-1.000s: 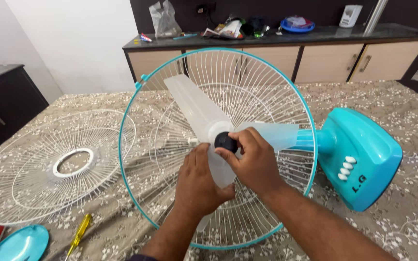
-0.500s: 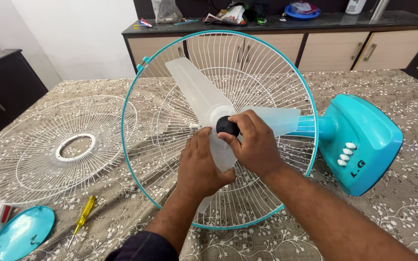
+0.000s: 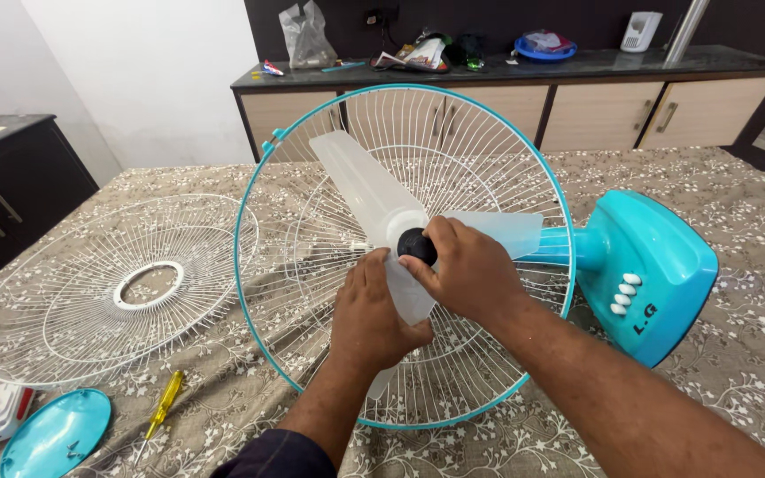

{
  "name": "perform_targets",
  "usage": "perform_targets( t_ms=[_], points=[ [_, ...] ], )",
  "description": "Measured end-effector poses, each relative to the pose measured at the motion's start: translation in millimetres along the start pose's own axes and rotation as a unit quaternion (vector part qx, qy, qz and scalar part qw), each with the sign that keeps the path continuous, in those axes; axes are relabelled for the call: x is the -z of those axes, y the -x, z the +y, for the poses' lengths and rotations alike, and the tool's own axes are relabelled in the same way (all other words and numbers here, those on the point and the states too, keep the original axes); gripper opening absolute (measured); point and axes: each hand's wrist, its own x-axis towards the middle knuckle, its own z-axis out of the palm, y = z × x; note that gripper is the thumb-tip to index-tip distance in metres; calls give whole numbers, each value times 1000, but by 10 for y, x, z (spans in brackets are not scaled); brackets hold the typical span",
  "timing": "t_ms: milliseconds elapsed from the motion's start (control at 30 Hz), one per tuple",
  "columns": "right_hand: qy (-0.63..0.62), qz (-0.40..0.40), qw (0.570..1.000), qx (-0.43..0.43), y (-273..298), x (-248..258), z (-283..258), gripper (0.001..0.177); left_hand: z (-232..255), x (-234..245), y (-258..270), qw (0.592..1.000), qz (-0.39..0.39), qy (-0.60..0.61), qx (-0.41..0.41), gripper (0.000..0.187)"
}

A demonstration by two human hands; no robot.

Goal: The person disassembles a teal LG table fan on a table. They remove the front grille, unscrew the center cap, detach the fan blades, and then remove the rear grille and motor housing from the neck.

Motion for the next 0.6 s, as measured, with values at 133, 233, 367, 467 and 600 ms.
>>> perform_targets(
  t_ms=[133,233,367,467,600],
  points=[
    [80,-31,994,-70,-70,28,-130,69,31,11,11,1000,-15,6,22,103],
    [117,-136,972,-153,-115,32,-194,74,51,26,1,999,-34,-5,34,105],
    [135,-68,982,-115,-94,-30,-203,70,61,33,-5,997,-54,-10,54,107],
    [132,-43,986,-88,-71,-86,-144,67,55,26,13,997,-50,-5,54,108],
    [126,-44,990,-56,-81,-129,-38,66,27,10,10,999,-39,-8,37,109]
  ],
)
